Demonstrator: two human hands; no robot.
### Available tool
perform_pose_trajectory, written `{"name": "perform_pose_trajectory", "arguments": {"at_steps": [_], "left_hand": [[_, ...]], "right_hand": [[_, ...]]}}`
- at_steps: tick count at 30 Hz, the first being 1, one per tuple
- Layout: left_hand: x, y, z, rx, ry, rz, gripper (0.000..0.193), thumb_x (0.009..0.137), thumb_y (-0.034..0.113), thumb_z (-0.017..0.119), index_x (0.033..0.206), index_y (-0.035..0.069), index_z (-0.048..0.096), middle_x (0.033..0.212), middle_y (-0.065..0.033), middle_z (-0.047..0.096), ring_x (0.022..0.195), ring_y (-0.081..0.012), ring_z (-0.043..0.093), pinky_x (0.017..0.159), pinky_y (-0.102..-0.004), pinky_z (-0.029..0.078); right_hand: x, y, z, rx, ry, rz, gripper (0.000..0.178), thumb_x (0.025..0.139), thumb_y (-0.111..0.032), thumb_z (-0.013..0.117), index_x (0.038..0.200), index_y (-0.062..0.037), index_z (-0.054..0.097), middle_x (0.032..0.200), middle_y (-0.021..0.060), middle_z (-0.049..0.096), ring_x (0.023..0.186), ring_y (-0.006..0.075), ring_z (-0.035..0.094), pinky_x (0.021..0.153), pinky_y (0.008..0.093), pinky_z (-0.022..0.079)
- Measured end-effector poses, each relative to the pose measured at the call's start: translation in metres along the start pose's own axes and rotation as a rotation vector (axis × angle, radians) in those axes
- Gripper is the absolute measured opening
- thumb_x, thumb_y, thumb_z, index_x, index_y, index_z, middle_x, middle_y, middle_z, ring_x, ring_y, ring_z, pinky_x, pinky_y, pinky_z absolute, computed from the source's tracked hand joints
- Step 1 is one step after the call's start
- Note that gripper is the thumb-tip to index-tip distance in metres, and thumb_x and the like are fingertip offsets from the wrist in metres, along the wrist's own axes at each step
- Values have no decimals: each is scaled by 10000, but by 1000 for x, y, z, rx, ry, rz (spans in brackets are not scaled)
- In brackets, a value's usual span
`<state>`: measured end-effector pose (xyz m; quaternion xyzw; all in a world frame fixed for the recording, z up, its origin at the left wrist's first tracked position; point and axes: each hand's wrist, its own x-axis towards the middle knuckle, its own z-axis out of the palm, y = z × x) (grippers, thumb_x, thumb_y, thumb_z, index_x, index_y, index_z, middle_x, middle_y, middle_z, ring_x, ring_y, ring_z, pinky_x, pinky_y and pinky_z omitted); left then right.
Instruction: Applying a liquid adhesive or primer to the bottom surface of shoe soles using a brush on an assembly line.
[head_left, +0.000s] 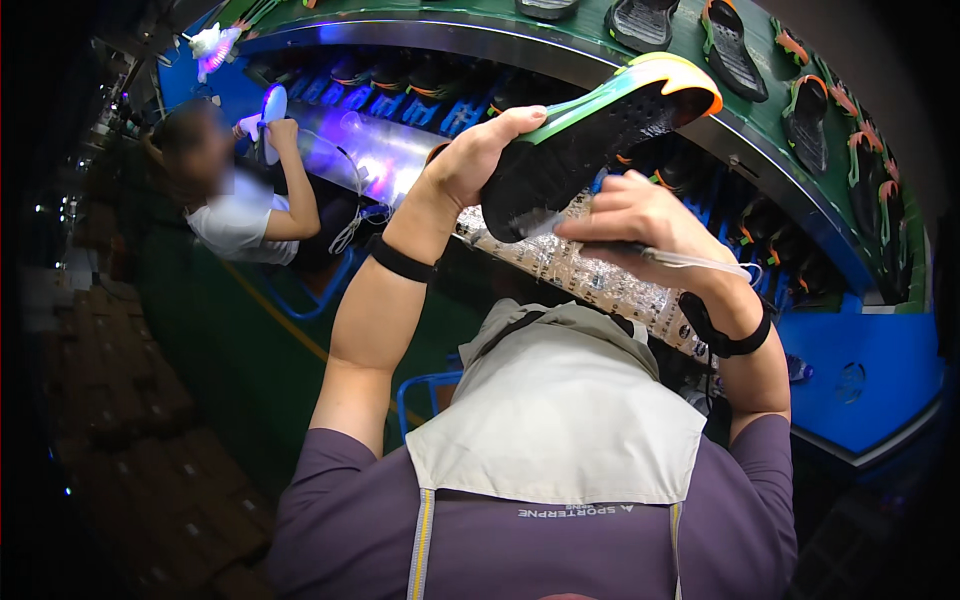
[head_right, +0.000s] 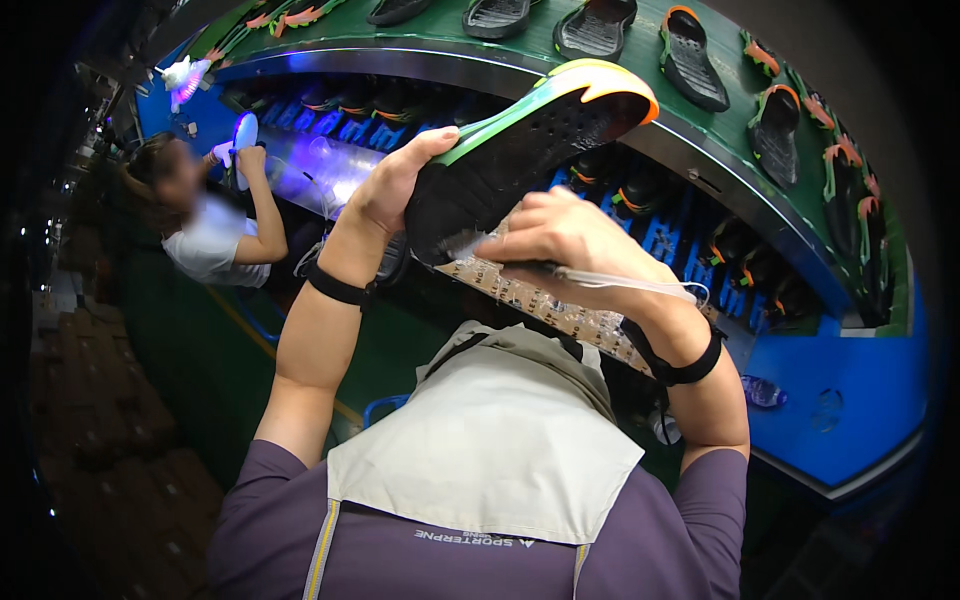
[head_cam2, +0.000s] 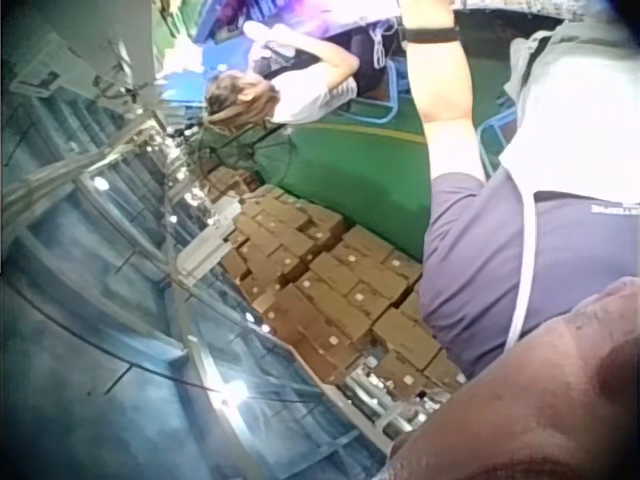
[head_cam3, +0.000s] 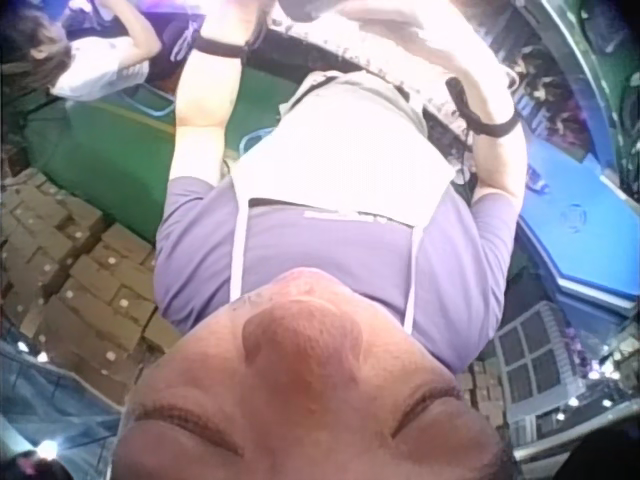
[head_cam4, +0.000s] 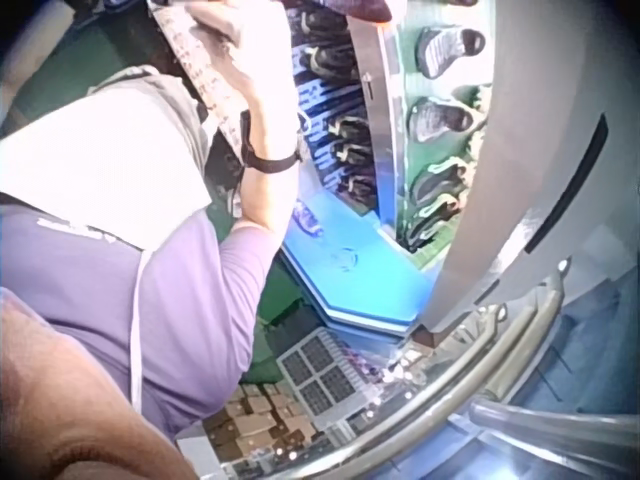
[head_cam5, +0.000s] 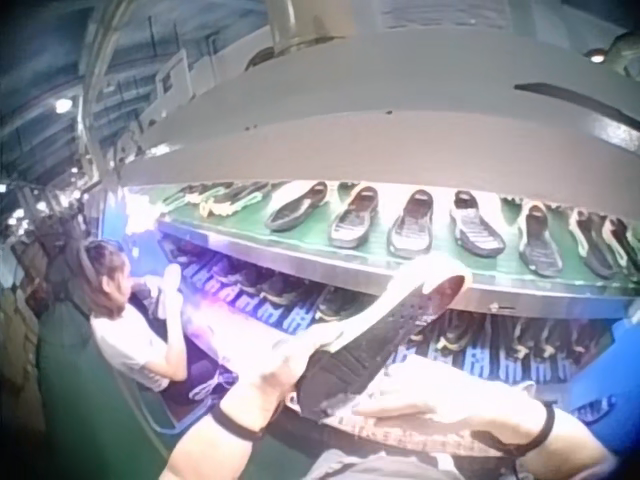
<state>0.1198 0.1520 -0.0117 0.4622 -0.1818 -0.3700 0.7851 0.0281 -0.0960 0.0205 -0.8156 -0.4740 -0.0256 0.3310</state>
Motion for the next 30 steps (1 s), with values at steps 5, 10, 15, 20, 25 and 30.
{"name": "perform_pose_trajectory", "arguments": {"at_steps": [5, 10, 15, 20, 25, 30], "left_hand": [[1, 4, 6, 30, 85, -86, 477, 1067, 326, 551, 1369, -32, 643, 1171, -129, 758, 968, -164, 747, 860, -300, 616], [2, 7, -3, 66, 87, -161, 490, 1080, 330, 524, 1422, -6, 626, 1206, -124, 751, 986, -156, 742, 859, -297, 613], [-5, 1, -12, -7, 88, -109, 496, 1077, 344, 527, 1404, -14, 634, 1195, -128, 757, 968, -168, 752, 864, -299, 617], [-15, -15, -25, -136, 118, -73, 518, 1085, 345, 493, 1433, -24, 597, 1267, -167, 739, 1077, -218, 750, 956, -342, 611], [-20, -42, -17, -246, 53, 41, 543, 1096, 328, 433, 1489, -28, 548, 1376, -191, 686, 1204, -248, 712, 1053, -372, 575], [-19, -57, -11, -314, 85, 78, 579, 1097, 345, 365, 1499, -41, 524, 1383, -206, 675, 1212, -279, 703, 1072, -409, 562]], "right_hand": [[3, -5, -14, 132, -73, -54, 374, 822, -145, 831, 1188, -90, 773, 816, 49, 613, 834, 269, 574, 770, 407, 431], [-5, 5, -8, -54, -102, -18, 364, 823, -147, 825, 1184, -128, 776, 870, 37, 623, 879, 258, 583, 804, 418, 427], [-10, 4, -21, -271, 50, 123, 359, 817, -147, 832, 1170, -118, 770, 892, 26, 652, 905, 249, 611, 828, 393, 455], [-15, 6, -22, -16, 106, 143, 251, 879, -154, 827, 1123, -103, 794, 904, 41, 711, 849, 238, 634, 801, 395, 493], [-21, 35, -15, 117, 839, 629, 245, 915, -47, 793, 1160, -42, 788, 975, 95, 780, 920, 137, 710, 833, 297, 575], [-16, 19, 30, -69, 467, 300, 309, 860, -39, 822, 1165, -72, 787, 857, 101, 701, 789, 251, 641, 726, 371, 512]]}}
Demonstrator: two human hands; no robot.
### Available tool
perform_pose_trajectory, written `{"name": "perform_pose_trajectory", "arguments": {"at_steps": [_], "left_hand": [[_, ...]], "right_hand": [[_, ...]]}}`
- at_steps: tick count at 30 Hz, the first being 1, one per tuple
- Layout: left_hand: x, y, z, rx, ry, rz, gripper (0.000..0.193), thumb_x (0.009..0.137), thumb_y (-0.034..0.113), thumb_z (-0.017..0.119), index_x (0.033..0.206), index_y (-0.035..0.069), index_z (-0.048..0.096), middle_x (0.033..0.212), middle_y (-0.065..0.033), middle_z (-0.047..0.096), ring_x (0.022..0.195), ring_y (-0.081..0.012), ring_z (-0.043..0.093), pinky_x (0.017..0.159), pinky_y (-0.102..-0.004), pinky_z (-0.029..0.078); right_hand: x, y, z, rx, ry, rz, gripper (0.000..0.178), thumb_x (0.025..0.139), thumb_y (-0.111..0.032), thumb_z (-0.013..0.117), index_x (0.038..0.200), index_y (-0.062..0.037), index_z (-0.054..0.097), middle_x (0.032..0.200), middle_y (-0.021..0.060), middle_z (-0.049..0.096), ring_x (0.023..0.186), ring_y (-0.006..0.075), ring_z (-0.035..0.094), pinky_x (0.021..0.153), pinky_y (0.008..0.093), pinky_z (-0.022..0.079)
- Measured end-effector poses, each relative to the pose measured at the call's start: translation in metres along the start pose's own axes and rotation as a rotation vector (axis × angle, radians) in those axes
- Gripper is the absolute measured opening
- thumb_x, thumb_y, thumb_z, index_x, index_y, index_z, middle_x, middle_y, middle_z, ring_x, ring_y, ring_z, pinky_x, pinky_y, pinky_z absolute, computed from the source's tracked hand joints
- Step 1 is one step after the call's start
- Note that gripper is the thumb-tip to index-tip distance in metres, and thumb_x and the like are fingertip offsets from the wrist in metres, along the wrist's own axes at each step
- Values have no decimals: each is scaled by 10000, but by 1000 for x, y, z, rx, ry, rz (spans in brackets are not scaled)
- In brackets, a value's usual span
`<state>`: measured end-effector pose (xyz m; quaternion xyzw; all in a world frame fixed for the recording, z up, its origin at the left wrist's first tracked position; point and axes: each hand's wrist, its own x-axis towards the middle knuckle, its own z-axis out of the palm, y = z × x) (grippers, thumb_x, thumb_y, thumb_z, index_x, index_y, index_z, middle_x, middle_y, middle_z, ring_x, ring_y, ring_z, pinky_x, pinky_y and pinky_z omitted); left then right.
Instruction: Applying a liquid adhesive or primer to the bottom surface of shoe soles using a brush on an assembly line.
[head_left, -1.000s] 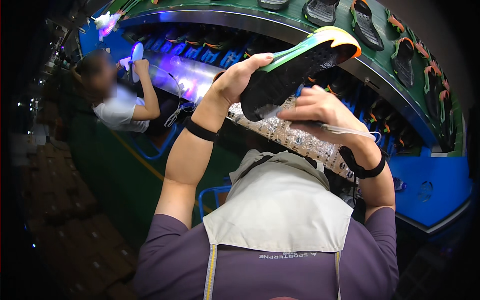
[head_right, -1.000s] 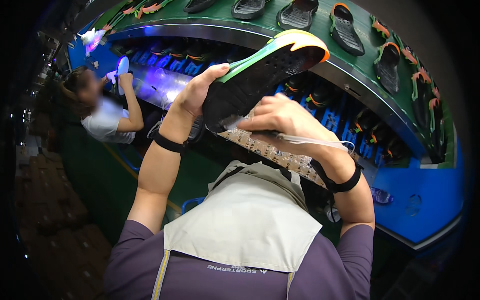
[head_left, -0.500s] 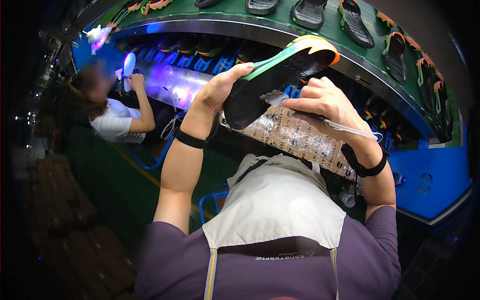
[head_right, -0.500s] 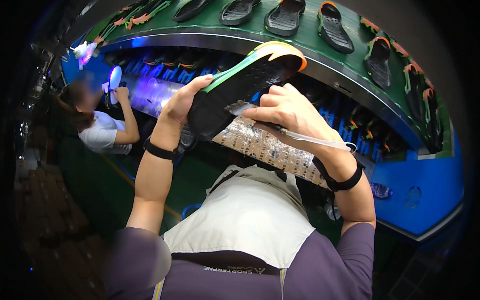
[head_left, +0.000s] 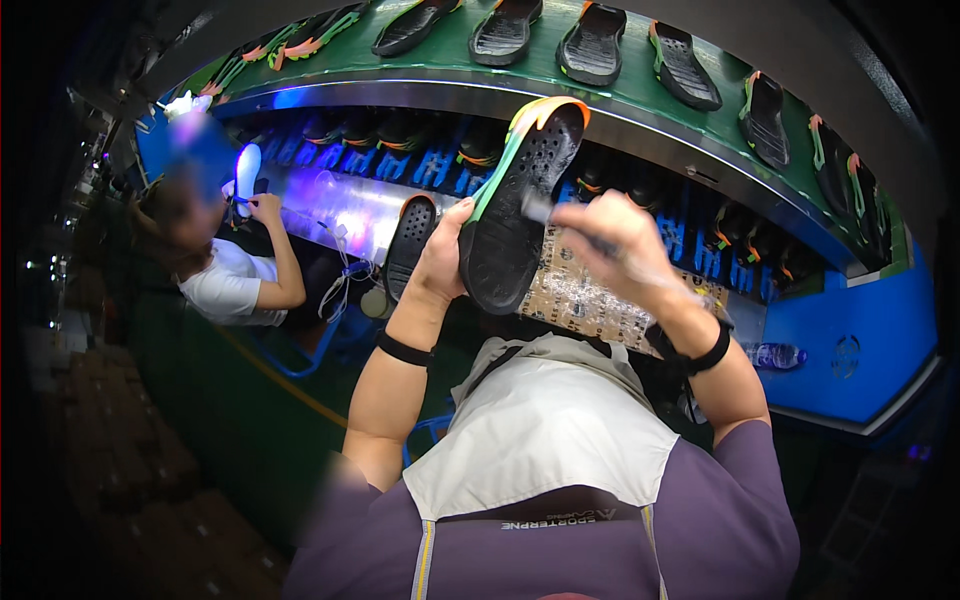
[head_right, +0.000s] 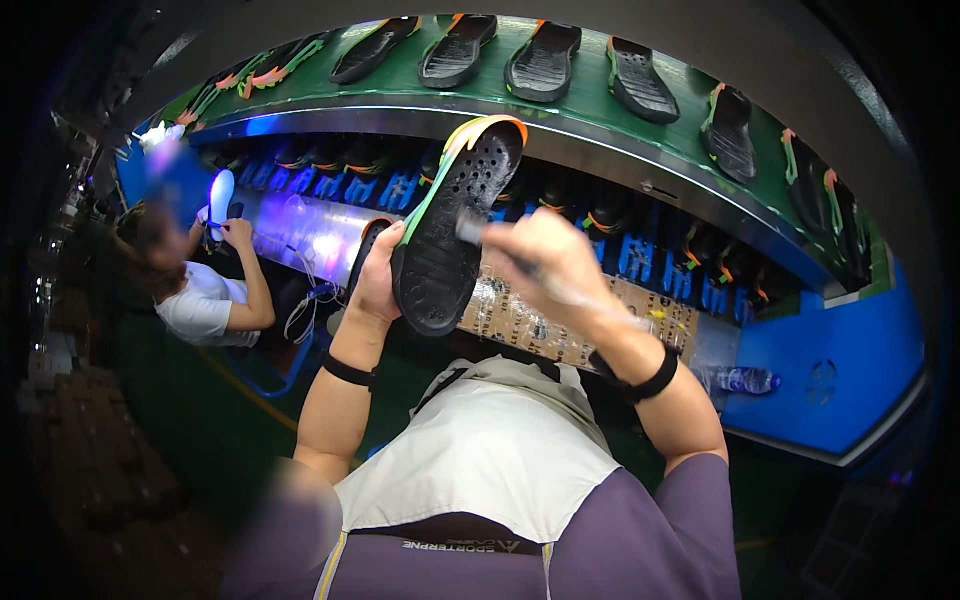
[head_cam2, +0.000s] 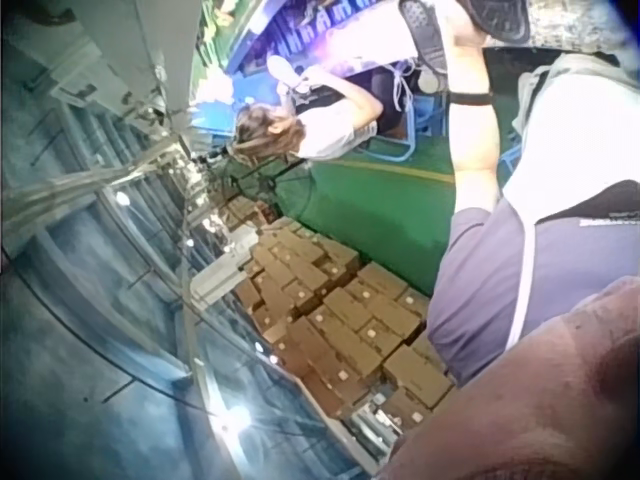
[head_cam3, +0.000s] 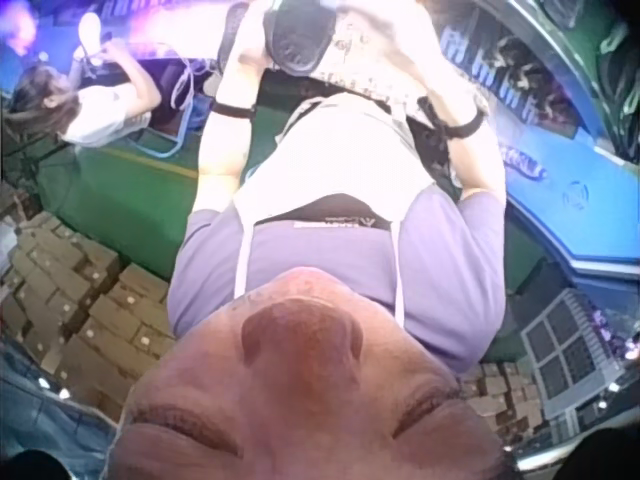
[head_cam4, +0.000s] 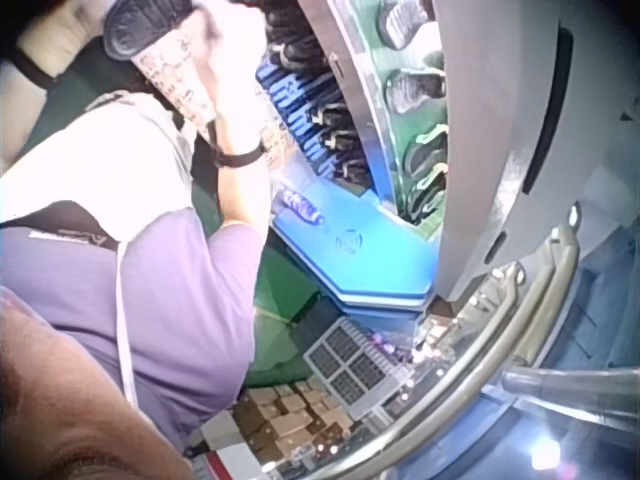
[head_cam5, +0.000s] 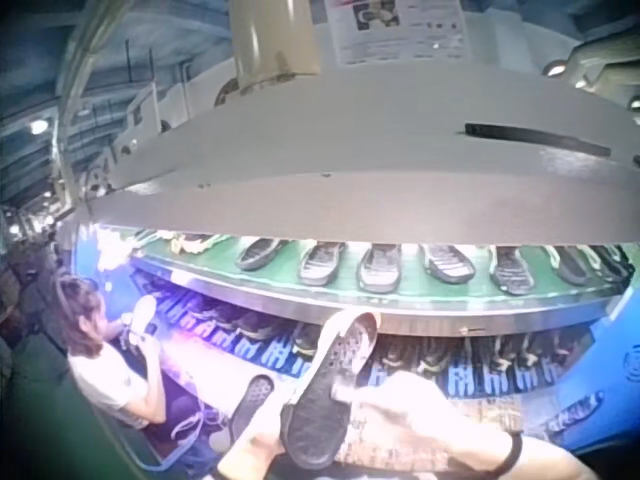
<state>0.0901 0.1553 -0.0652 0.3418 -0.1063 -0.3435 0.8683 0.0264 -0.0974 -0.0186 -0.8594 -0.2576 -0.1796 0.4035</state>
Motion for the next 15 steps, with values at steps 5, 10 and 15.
{"name": "perform_pose_trajectory", "arguments": {"at_steps": [5, 10, 15], "left_hand": [[-8, -15, -24, -137, 159, -22, 618, 1094, 387, 318, 1495, -39, 518, 1343, -216, 691, 1177, -306, 710, 1070, -462, 562], [-20, -22, -8, -165, 4, -59, 731, 1086, 496, 269, 1570, -23, 442, 1460, -265, 608, 1267, -418, 661, 1115, -551, 526], [-26, -30, -26, -237, 72, 39, 694, 1094, 487, 265, 1505, -15, 512, 1394, -222, 661, 1229, -336, 685, 1083, -485, 552]], "right_hand": [[2, -20, -1, 324, -242, 83, 273, 866, -57, 840, 1133, -76, 791, 963, 97, 773, 859, 258, 715, 772, 395, 562], [30, 17, 9, -148, 257, 44, 353, 823, -25, 828, 1167, -80, 768, 864, 104, 690, 794, 302, 631, 741, 410, 519], [16, -10, 40, 33, -234, -258, 382, 838, -114, 830, 1212, -111, 754, 862, 67, 672, 820, 282, 620, 768, 399, 467]]}}
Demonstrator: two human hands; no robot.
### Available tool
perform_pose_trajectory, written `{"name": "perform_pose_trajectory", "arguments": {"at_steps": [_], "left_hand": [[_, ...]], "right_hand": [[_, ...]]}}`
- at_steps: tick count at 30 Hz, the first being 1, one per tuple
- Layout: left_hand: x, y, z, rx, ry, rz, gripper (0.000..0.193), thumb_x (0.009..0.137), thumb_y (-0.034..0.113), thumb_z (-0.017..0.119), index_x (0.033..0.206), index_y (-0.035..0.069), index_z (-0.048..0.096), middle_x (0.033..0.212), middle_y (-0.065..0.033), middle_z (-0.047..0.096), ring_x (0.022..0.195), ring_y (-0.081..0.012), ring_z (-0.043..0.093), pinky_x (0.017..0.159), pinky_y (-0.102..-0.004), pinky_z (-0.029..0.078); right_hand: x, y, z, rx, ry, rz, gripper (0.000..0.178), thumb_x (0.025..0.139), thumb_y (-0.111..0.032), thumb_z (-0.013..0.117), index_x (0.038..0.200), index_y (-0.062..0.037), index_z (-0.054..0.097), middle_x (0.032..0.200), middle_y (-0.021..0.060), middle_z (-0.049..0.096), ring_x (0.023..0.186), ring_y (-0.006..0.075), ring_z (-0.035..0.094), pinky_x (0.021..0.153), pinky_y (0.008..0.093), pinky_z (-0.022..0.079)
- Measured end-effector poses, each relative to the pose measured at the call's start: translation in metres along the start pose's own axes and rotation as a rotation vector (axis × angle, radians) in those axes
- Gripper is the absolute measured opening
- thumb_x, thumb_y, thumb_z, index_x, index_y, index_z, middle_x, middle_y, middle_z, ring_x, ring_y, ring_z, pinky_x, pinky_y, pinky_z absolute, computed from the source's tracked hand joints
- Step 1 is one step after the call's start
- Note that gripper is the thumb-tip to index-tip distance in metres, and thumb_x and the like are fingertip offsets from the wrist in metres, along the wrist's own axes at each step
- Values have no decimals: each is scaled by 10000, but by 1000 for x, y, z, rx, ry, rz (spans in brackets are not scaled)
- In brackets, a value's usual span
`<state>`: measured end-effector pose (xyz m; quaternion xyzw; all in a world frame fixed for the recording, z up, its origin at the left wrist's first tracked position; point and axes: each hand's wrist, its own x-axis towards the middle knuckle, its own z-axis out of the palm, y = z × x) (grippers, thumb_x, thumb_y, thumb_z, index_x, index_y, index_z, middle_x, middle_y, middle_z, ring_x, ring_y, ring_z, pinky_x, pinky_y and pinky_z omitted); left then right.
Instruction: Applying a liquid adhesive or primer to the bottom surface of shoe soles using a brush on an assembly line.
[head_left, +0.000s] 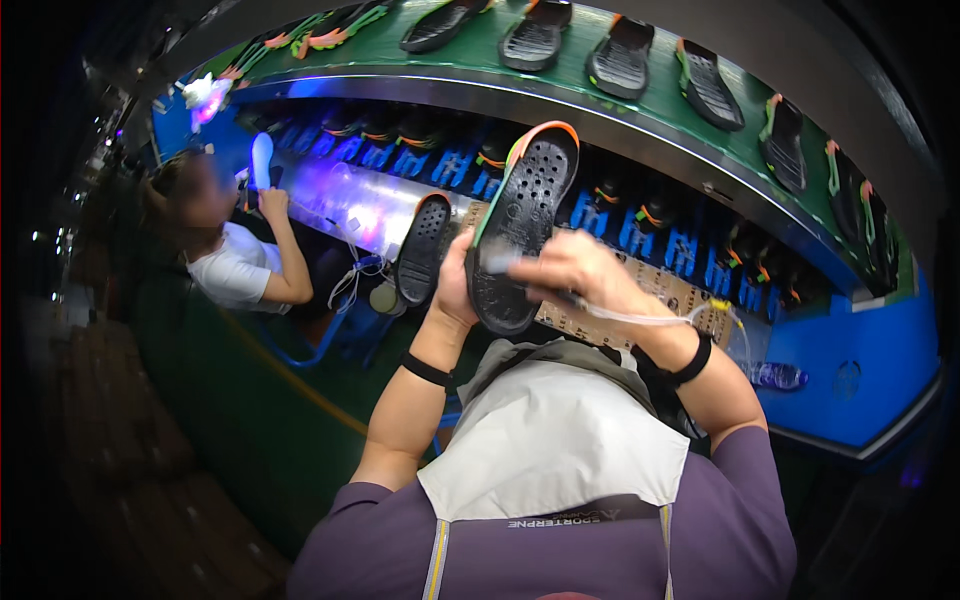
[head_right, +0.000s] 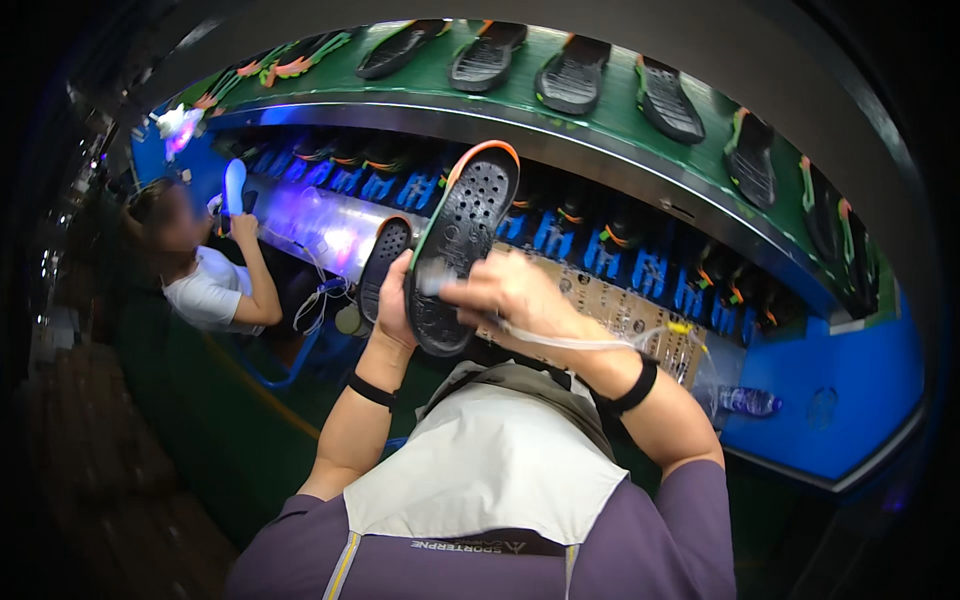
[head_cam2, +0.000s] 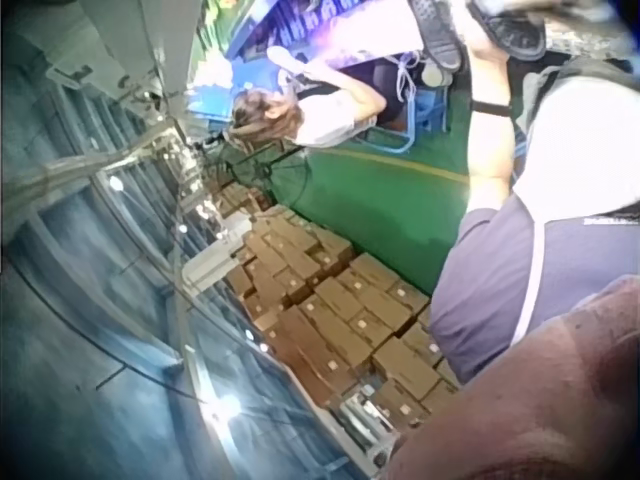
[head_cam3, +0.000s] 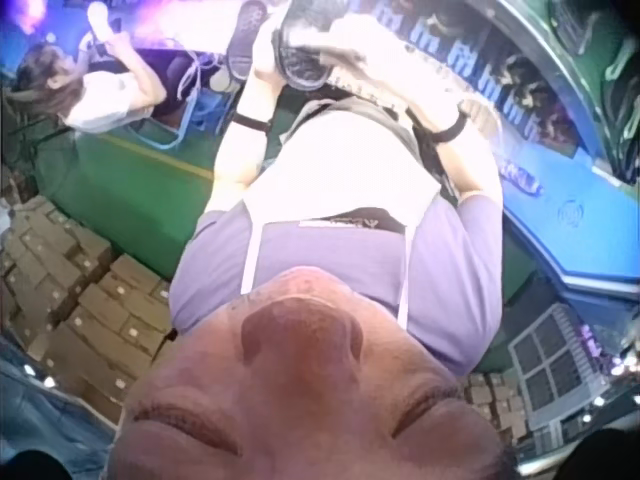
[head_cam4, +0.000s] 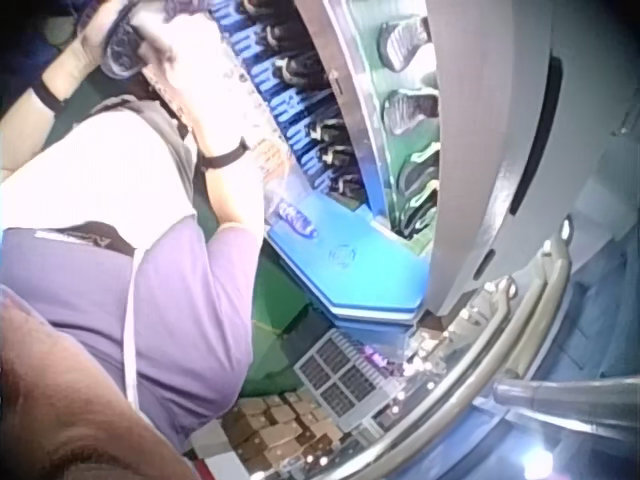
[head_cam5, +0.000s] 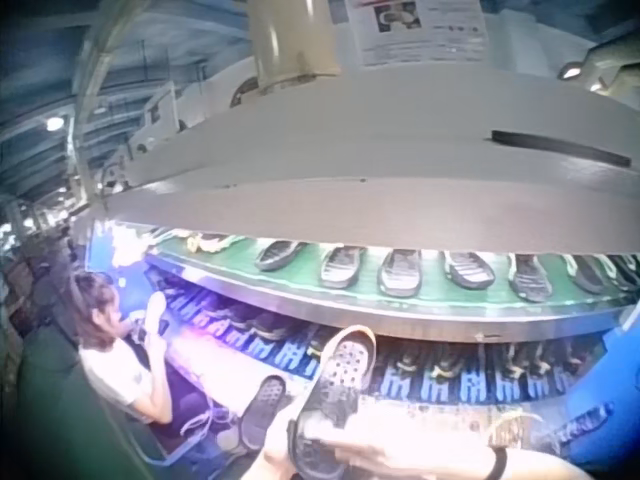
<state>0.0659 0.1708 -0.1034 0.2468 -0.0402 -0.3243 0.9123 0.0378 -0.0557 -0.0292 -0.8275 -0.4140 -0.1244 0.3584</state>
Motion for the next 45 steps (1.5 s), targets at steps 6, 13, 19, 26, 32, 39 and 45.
{"name": "perform_pose_trajectory", "arguments": {"at_steps": [6, 13, 19, 26, 32, 39, 45], "left_hand": [[-18, -27, -63, -108, 79, 10, 776, 1083, 571, 310, 1576, -18, 423, 1479, -258, 593, 1293, -446, 630, 1108, -586, 511], [-13, -30, -184, -244, 302, -37, 838, 1049, 656, 322, 1562, 9, 465, 1485, -277, 571, 1293, -498, 605, 1105, -634, 490], [-1, -36, -232, -374, 406, 36, 870, 1034, 737, 312, 1538, 55, 505, 1455, -263, 556, 1308, -490, 551, 1101, -673, 470], [-30, -39, -211, -494, 537, 77, 878, 1033, 756, 269, 1555, 85, 489, 1491, -256, 532, 1365, -502, 489, 1109, -684, 448], [-78, -72, -221, -430, 790, 163, 676, 1091, 626, 307, 1496, 141, 549, 1491, -136, 604, 1363, -350, 570, 1122, -637, 437], [-56, -81, -270, -111, 880, 212, 342, 1119, 300, 502, 1396, 121, 592, 1393, -88, 644, 1261, -311, 614, 1080, -642, 465], [-57, -73, -288, -57, 1023, 23, 478, 1091, 384, 555, 1470, 94, 537, 1443, -153, 587, 1259, -356, 588, 1076, -695, 436]], "right_hand": [[-28, 0, 2, 386, 133, 366, 311, 898, -93, 806, 1206, -68, 775, 954, 97, 746, 866, 246, 688, 822, 375, 519], [-61, -3, 1, 359, 93, 699, 311, 930, -100, 772, 1238, -55, 761, 1007, 117, 757, 873, 215, 700, 813, 323, 542], [-78, 1, 11, 368, 140, 695, 307, 936, -110, 769, 1236, -45, 762, 1036, 128, 767, 904, 216, 710, 839, 326, 547], [-88, -1, 15, 426, 147, 788, 293, 947, -122, 760, 1229, -44, 769, 1097, 146, 778, 968, 229, 726, 885, 333, 551], [-94, 4, 15, 352, 136, 777, 308, 929, -151, 783, 1221, -52, 775, 1090, 145, 782, 975, 233, 736, 888, 344, 559], [-82, 7, 24, 385, 85, 762, 304, 934, -137, 772, 1225, -51, 774, 1094, 143, 783, 967, 226, 735, 891, 331, 560], [-62, 15, 28, 343, 62, 679, 296, 925, -103, 759, 1213, -34, 767, 1054, 156, 773, 931, 257, 731, 865, 353, 556]]}}
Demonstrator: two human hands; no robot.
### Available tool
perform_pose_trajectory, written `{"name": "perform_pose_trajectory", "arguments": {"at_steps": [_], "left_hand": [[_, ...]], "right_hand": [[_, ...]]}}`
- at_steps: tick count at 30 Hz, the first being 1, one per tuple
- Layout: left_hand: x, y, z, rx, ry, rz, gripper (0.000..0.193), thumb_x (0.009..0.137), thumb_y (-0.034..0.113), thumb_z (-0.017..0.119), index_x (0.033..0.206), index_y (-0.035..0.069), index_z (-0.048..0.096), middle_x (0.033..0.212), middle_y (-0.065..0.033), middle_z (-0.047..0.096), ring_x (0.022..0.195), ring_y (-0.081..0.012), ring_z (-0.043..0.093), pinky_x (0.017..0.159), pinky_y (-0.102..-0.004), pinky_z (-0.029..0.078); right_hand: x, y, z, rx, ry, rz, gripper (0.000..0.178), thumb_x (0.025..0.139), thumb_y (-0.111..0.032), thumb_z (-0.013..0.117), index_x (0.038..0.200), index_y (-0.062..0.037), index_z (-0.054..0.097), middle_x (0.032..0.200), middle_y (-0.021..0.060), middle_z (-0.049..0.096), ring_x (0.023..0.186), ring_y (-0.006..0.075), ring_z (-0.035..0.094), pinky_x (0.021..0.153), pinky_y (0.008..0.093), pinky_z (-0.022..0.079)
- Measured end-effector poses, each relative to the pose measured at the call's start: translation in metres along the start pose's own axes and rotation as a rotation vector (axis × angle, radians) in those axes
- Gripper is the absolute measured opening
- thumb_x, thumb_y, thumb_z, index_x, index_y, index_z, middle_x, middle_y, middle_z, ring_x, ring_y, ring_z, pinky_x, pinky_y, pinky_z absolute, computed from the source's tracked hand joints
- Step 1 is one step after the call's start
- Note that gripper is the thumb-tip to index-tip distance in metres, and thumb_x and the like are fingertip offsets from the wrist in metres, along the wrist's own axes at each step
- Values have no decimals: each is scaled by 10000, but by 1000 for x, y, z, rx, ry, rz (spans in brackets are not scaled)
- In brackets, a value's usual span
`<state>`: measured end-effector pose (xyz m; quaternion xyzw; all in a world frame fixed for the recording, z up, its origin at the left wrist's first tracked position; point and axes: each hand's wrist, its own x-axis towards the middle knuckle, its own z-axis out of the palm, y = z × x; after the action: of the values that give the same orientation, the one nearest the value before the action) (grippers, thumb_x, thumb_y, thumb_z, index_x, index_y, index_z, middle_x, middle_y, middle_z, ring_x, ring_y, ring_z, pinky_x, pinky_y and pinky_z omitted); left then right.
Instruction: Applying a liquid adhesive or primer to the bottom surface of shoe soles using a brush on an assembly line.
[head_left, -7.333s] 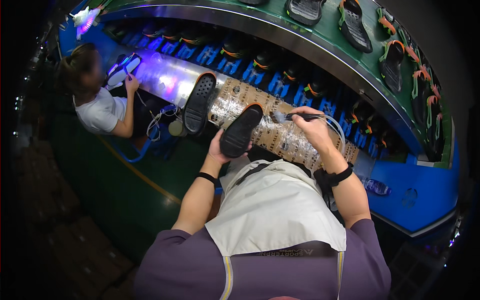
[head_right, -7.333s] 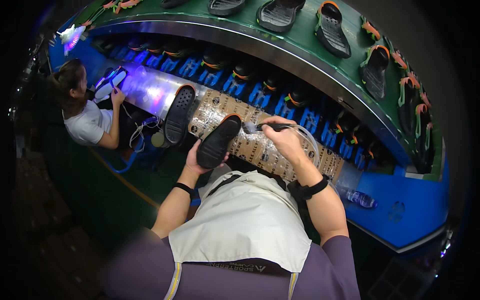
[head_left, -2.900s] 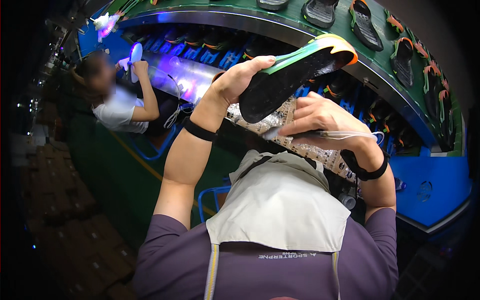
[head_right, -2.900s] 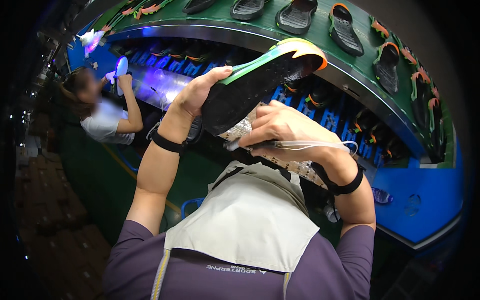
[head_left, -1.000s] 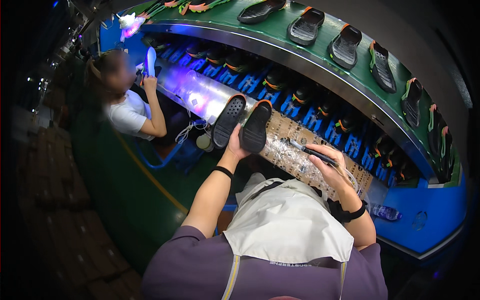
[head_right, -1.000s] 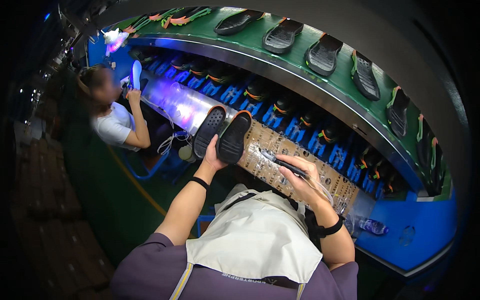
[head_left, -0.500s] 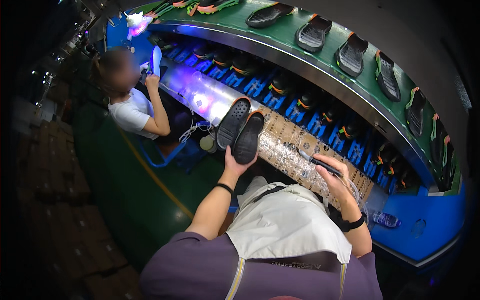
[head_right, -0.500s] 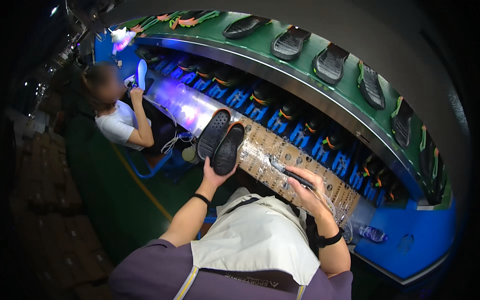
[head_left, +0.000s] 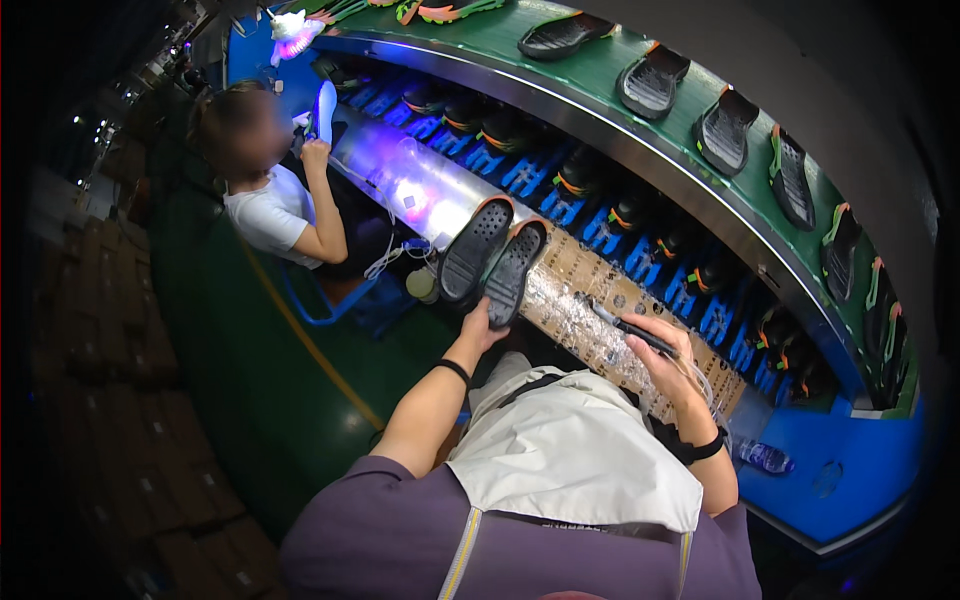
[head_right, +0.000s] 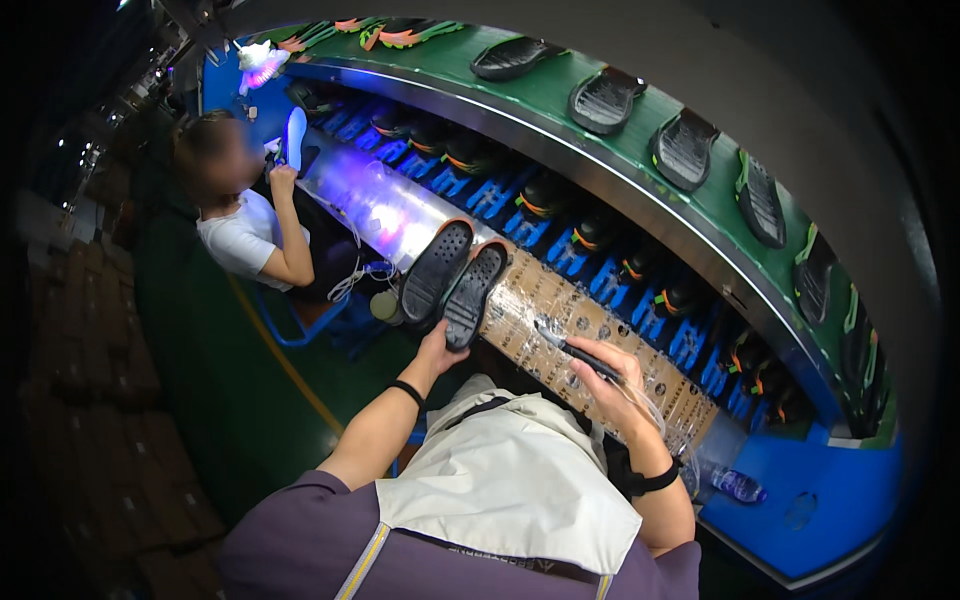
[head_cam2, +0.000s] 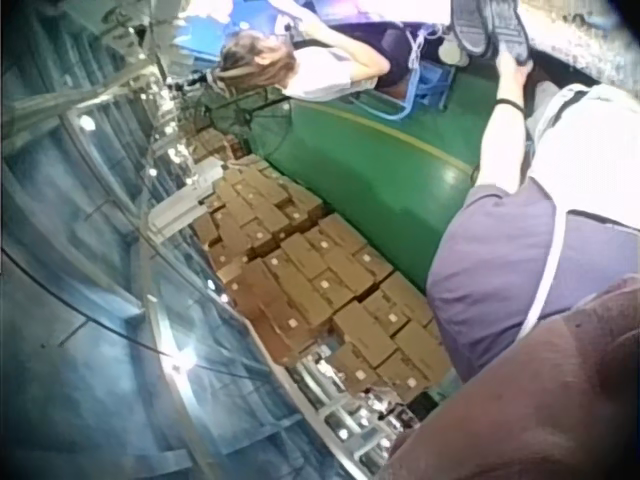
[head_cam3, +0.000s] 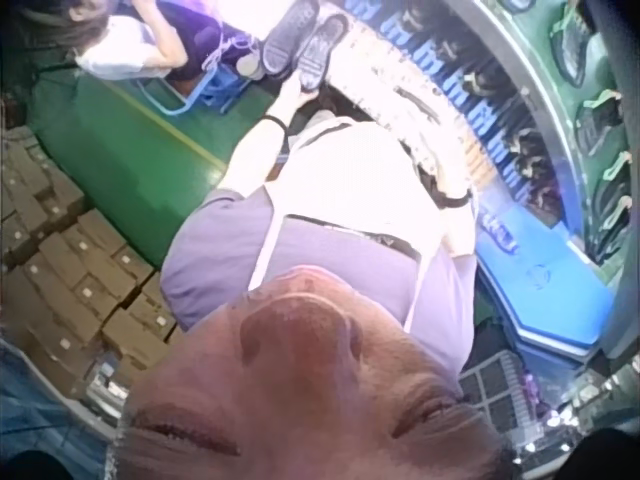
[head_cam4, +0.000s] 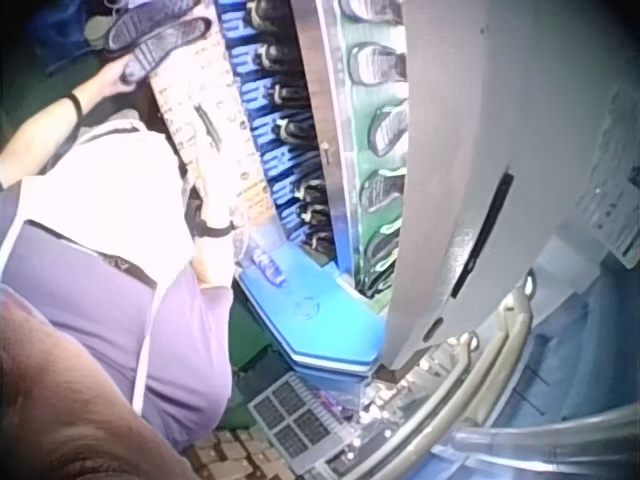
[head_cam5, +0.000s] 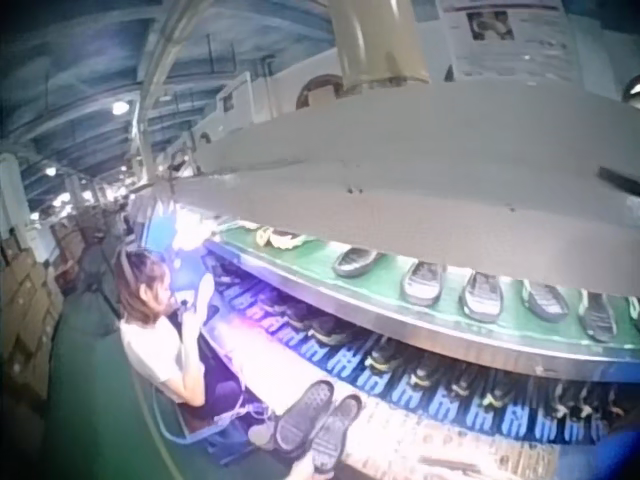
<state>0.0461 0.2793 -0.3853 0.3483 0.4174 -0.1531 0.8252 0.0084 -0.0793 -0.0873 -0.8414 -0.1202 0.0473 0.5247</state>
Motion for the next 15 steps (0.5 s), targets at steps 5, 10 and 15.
{"name": "perform_pose_trajectory", "arguments": {"at_steps": [5, 10, 15], "left_hand": [[-39, 83, 34, 1777, 187, 392, 701, 939, 512, 664, 1199, -139, 690, 1208, -346, 702, 1106, -492, 693, 1045, -551, 527], [-83, 258, 191, 1408, -146, 1245, 328, 955, 281, 644, 1075, -18, 701, 1019, -306, 724, 989, -496, 693, 864, -540, 564], [-43, 410, 320, 1711, 272, 1856, 358, 923, 267, 693, 1164, 2, 709, 1085, -248, 733, 1022, -436, 712, 848, -520, 581]], "right_hand": [[7, 14, -8, -3, 95, 121, 312, 928, -123, 754, 1227, -34, 759, 1088, 150, 772, 988, 247, 727, 903, 345, 550], [17, 30, -16, 94, 208, 270, 312, 949, -146, 751, 1232, -15, 755, 1129, 110, 771, 1040, 191, 706, 935, 323, 540], [36, 24, -23, 67, 262, 311, 333, 958, -161, 750, 1254, -9, 747, 1165, 129, 775, 1074, 202, 708, 965, 333, 544]]}}
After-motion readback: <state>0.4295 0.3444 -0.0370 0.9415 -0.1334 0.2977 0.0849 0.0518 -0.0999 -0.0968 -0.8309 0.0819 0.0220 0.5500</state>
